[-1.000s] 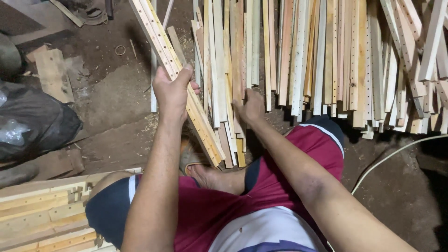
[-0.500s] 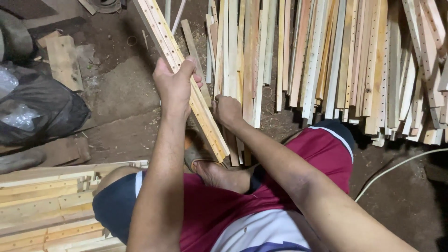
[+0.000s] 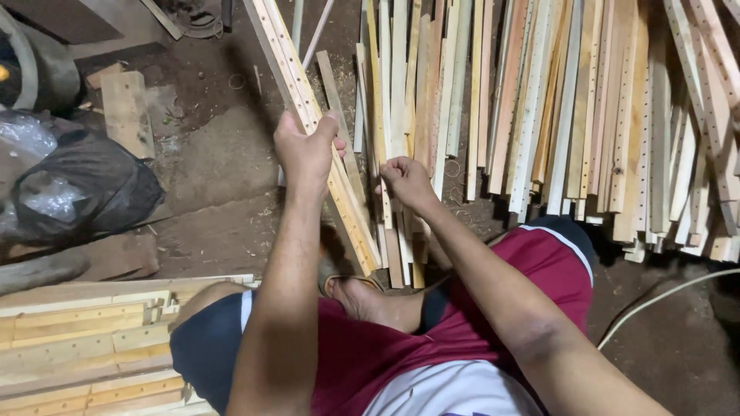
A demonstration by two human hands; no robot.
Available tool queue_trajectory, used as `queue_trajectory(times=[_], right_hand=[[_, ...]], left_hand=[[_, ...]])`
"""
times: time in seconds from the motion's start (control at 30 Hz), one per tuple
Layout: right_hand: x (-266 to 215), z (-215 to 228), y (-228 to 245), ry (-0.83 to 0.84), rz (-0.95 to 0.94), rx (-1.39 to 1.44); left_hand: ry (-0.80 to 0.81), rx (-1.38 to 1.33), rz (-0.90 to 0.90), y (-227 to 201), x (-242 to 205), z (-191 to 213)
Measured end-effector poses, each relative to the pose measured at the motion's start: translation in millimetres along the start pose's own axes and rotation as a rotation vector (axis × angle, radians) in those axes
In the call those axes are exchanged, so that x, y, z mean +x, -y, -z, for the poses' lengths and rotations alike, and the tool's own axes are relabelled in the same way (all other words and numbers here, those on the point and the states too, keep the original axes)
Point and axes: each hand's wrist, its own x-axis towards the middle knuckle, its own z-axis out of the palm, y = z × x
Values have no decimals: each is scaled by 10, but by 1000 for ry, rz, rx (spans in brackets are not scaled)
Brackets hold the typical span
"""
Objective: The person sits on the floor and repeatedly picks up thin wooden strips with pre-drilled holes, inspects them, and places them into a growing stack. The person handles the strips one by one, occasionally adjusting the pile.
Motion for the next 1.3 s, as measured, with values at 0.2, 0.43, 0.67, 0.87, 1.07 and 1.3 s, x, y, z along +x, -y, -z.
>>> queue_trajectory(times=[0.2,0.43,0.67,0.87,1.07,1.3], right_hand=[[-1008,196,850,78,82,116],[-766,605,328,-55,158,-119],[704,1654,-989,-315,-151,-1030],[1157,1642,-827,-239,-278,-1088],[941,1615,-466,-285,-323,-1051],[-120,1488,186,-185,-242,23]], left_hand=[[185,-14,56,729,296,-195],[315,-76,138,911,262,-286],[351,-126,155,549,-41,-382],[320,-171,172,368,-152,-236],[346,-212,214,541,18,-96],[356,-209,232,776,174,-86]])
